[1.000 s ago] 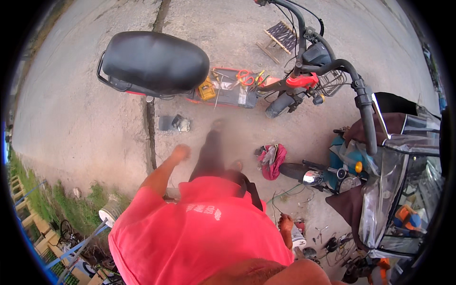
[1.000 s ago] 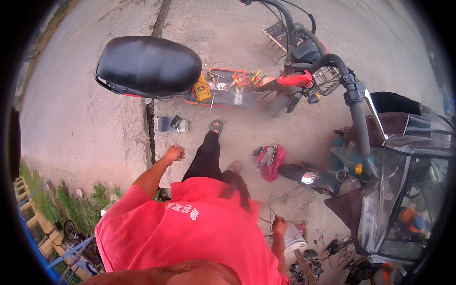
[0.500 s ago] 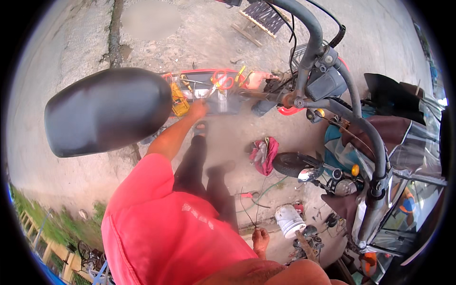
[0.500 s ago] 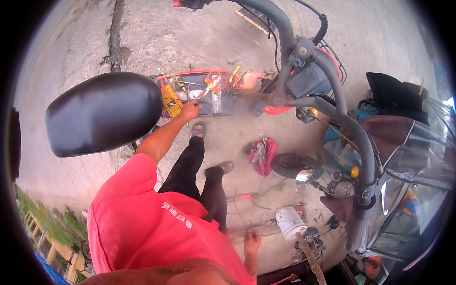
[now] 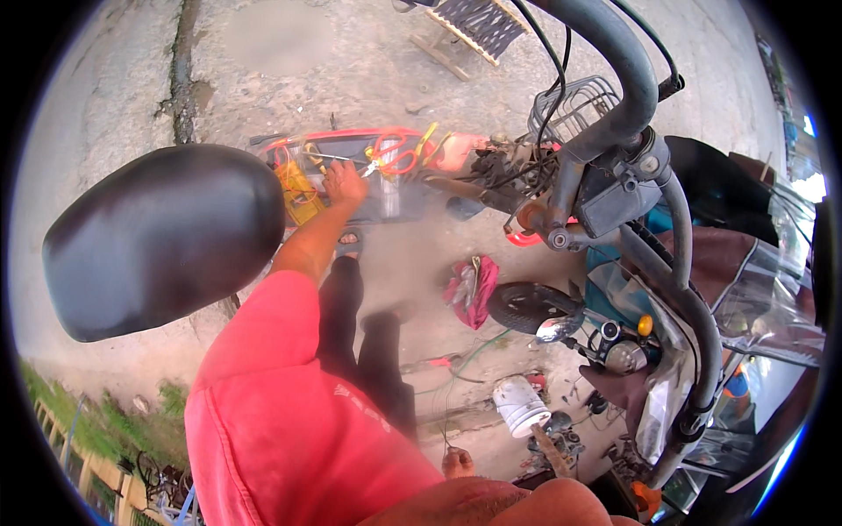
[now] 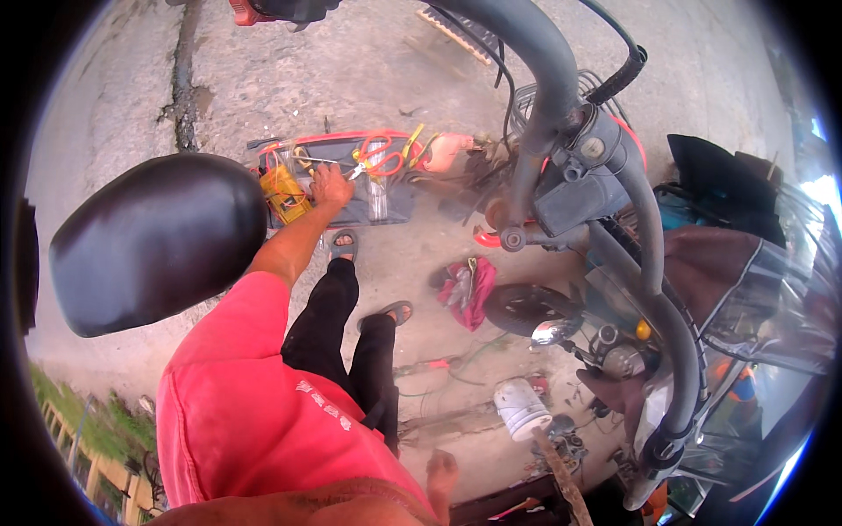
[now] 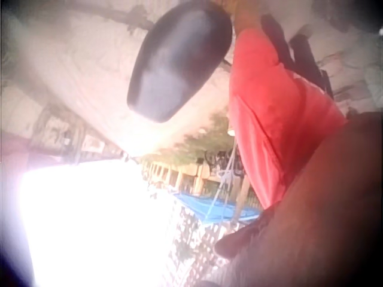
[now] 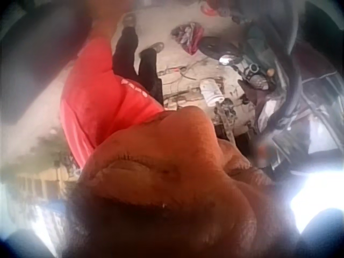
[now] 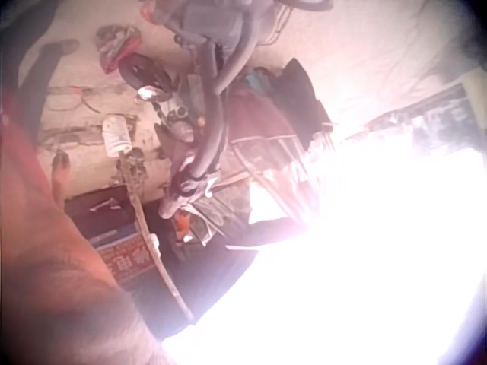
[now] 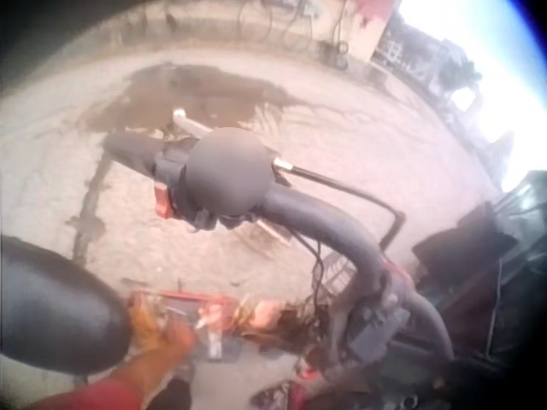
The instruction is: The person connects wires on a red electric bicycle by stripping insulation using shears and twisting the copper ends together by hand.
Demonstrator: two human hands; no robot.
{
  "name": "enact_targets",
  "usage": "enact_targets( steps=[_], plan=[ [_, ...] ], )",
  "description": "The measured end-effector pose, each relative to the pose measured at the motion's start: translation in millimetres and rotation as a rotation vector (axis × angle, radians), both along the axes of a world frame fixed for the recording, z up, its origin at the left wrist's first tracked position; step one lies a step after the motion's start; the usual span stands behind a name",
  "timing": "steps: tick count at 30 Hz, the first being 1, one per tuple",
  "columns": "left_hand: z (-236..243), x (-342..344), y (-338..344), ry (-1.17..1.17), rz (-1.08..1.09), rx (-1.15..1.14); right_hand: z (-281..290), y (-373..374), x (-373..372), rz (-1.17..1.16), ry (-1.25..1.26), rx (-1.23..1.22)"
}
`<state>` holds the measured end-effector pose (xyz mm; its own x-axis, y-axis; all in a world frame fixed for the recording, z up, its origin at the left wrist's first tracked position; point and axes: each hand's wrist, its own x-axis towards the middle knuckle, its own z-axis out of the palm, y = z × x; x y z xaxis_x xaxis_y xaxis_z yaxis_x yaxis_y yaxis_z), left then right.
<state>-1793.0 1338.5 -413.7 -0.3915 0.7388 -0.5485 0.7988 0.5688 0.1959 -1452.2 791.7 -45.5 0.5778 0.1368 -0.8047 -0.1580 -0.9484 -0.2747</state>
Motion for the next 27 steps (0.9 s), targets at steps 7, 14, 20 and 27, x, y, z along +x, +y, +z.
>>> enact_targets(
  steps=[7,14,20,27],
  plan=[
    [-29,-24,4,-0.146,0.024,-0.168,1,20,11,0.099,-0.063,0.08],
    [-9,-8,-10,-1.078,0.421,-0.097,-1,12,-19,-0.065,-0.07,0.143],
    [55,-2,-67,-1.051,0.346,-0.19,8,46,-9,0.002,-0.106,0.263],
    [186,-1,-172,-0.953,-0.207,-0.382,-22,25,10,0.283,-0.476,0.389]
  ],
)
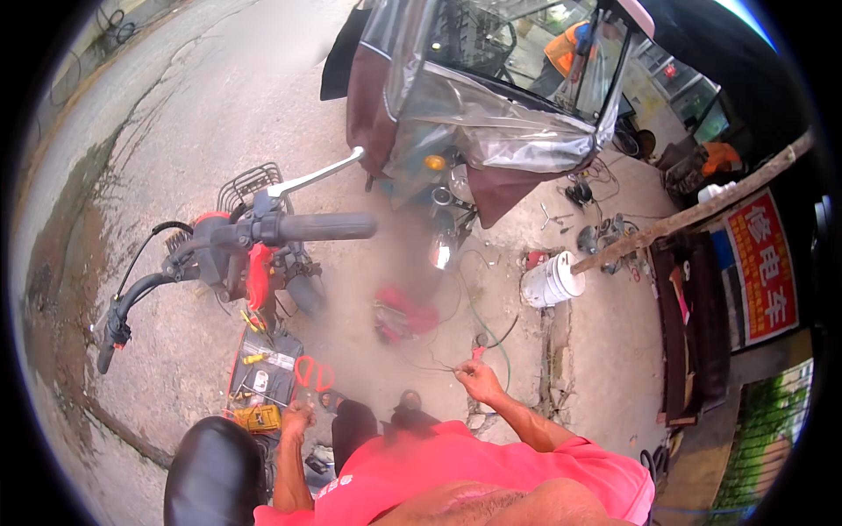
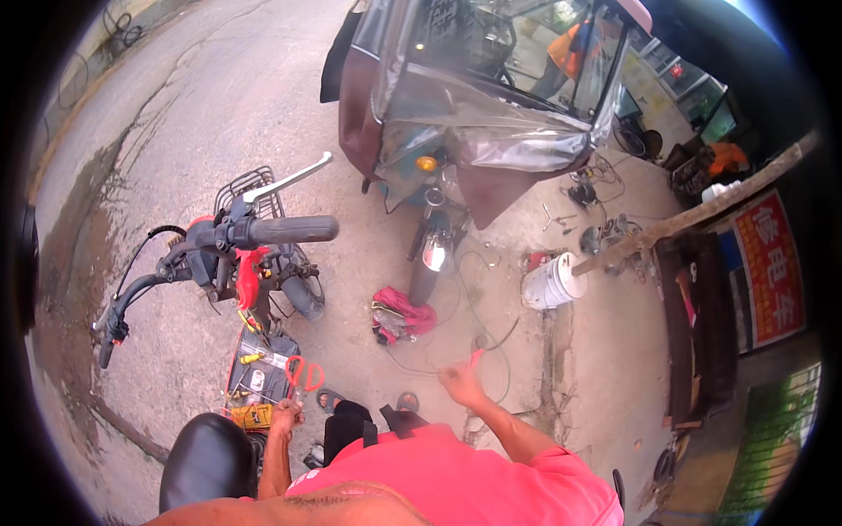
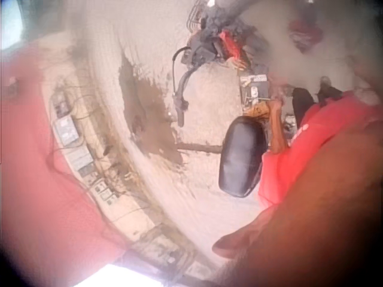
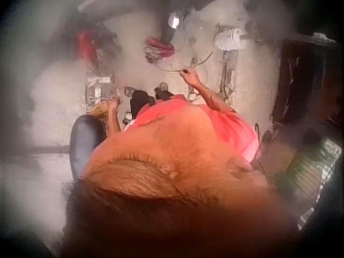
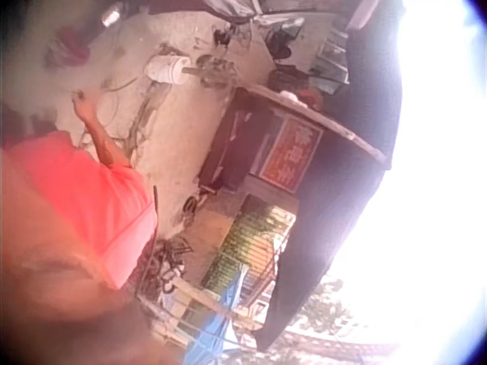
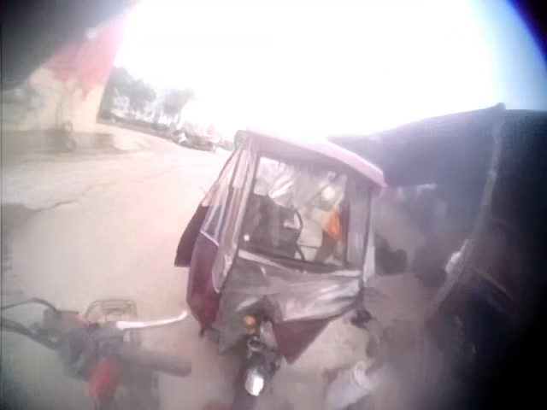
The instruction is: The person connects wires on a red electric bicycle by stripping insulation using shears and twisting the copper ends together by hand.
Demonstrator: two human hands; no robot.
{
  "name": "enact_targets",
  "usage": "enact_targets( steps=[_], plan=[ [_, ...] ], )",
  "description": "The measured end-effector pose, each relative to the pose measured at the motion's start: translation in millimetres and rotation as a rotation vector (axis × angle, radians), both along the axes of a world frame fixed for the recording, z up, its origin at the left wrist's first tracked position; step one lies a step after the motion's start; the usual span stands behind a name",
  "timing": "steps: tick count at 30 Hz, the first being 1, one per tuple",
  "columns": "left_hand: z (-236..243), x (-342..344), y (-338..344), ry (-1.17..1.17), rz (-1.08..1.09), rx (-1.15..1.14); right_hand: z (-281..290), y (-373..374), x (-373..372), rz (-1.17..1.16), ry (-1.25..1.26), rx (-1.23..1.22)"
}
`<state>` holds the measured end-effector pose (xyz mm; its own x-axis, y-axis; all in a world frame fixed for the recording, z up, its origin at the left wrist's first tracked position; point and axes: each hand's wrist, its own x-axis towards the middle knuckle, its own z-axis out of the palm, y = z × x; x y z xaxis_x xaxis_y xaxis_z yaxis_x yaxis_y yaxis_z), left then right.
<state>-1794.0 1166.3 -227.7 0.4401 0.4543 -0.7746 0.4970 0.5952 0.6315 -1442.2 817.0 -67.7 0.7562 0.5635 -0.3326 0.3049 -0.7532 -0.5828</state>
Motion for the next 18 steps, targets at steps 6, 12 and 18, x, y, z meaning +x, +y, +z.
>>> enact_targets(
  steps=[6,12,18],
  plan=[
    [216,116,-68,-0.035,-0.858,0.331,41,7,-6,-0.063,0.069,0.116],
    [231,211,-123,-0.239,-1.548,0.702,22,-32,-9,0.047,0.086,0.2],
    [259,268,-177,-0.165,-1.881,0.769,53,-92,4,-0.023,0.206,0.206]
  ],
)
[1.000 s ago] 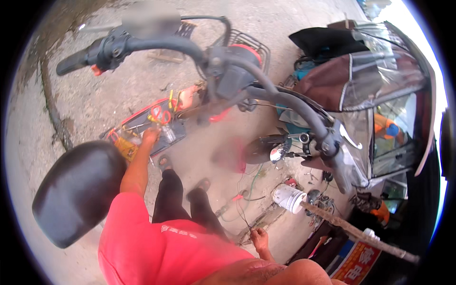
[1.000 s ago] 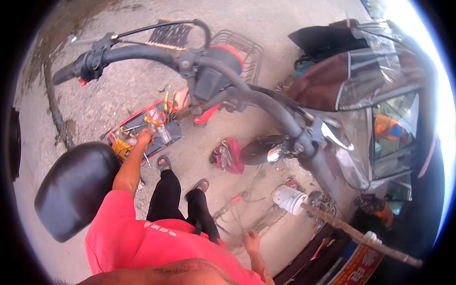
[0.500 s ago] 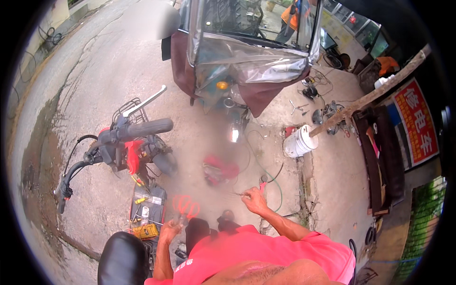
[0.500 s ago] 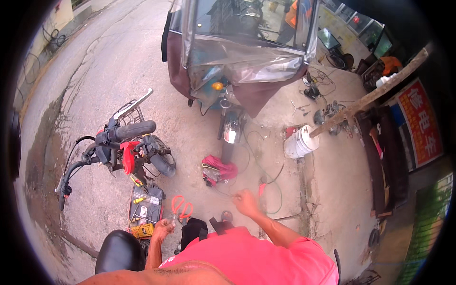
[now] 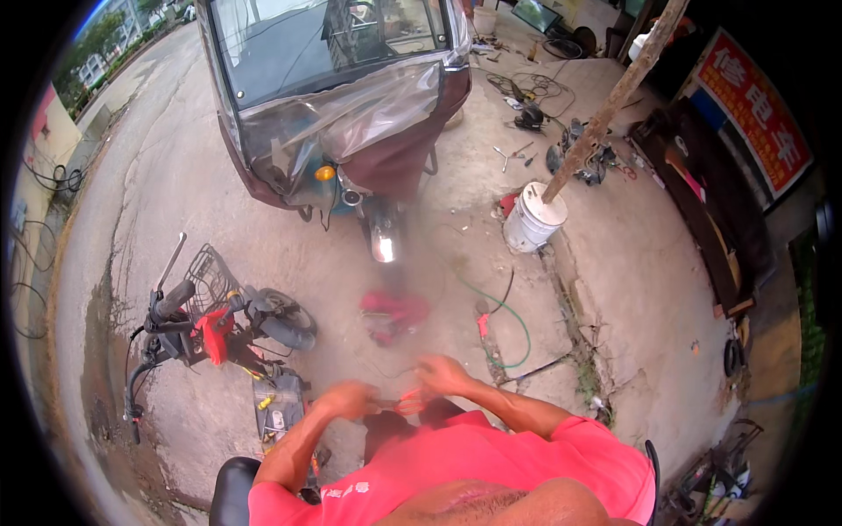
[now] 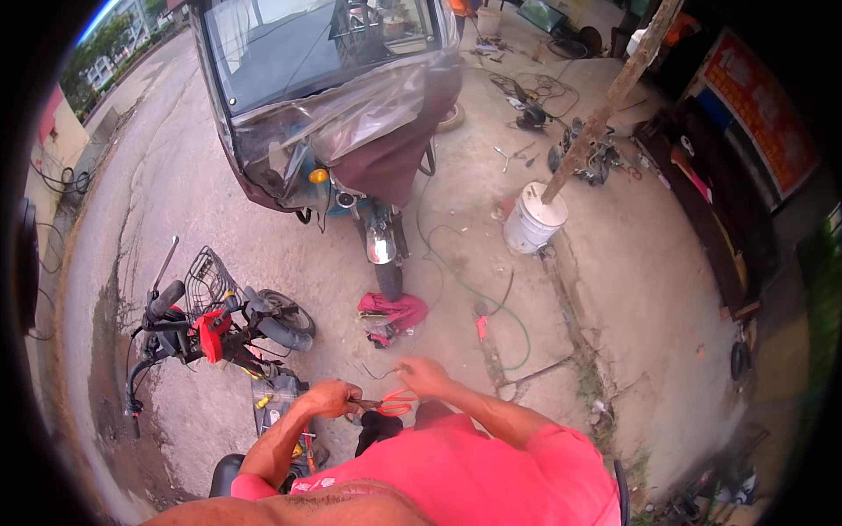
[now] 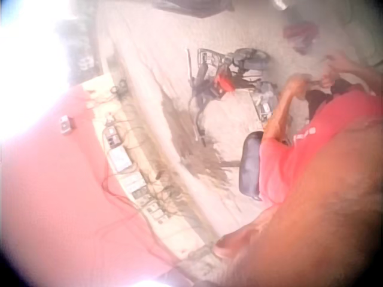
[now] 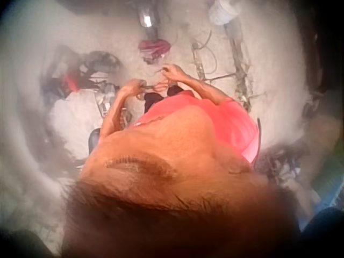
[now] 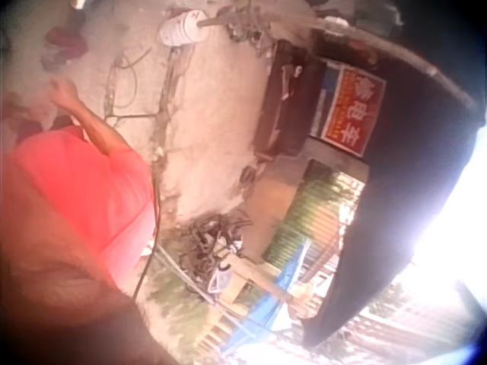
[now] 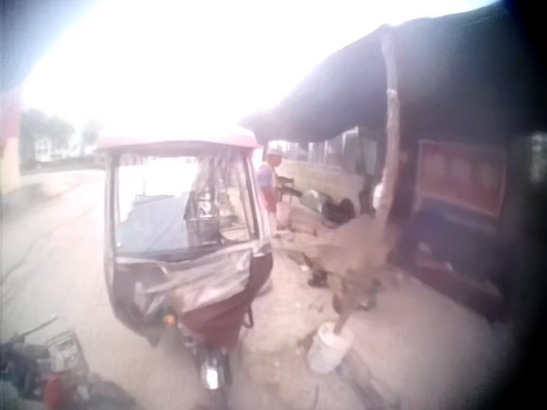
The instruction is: The person connects wires on a red electric bicycle by stripping insulation using shears and twisting the copper ends together by hand.
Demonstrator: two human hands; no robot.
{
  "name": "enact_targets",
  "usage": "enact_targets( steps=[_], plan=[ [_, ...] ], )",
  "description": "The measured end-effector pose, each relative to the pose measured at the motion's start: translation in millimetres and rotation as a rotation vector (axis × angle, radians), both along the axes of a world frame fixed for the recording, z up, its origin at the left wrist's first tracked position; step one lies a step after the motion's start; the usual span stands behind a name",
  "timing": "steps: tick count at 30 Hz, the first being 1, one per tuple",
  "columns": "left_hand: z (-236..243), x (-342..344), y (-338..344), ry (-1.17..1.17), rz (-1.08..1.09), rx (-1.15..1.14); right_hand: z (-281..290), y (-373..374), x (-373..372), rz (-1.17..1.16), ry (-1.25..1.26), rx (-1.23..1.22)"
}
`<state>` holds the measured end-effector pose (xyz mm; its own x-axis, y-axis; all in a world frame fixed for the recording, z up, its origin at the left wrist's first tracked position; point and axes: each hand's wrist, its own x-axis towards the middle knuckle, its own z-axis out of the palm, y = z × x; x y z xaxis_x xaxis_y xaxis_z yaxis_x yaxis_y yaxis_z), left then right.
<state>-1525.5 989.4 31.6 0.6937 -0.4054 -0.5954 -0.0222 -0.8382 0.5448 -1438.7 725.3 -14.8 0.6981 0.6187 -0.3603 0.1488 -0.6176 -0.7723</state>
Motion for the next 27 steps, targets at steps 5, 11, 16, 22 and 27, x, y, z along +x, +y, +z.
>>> enact_targets(
  steps=[5,11,16,22,27],
  plan=[
    [8,34,-44,0.041,-0.159,-0.048,-12,-23,-21,0.068,0.14,0.041],
    [-5,57,-70,0.103,-0.283,0.002,-117,-43,-55,0.174,0.11,0.094],
    [12,69,-66,0.034,0.005,-0.131,-47,-44,-36,0.381,-0.081,0.105],
    [10,67,-45,-0.205,0.898,-0.6,-11,-45,-1,-0.334,0.767,0.329],
    [-52,25,-74,-0.023,0.887,-0.668,8,-28,8,-0.634,1.211,0.558]
  ],
)
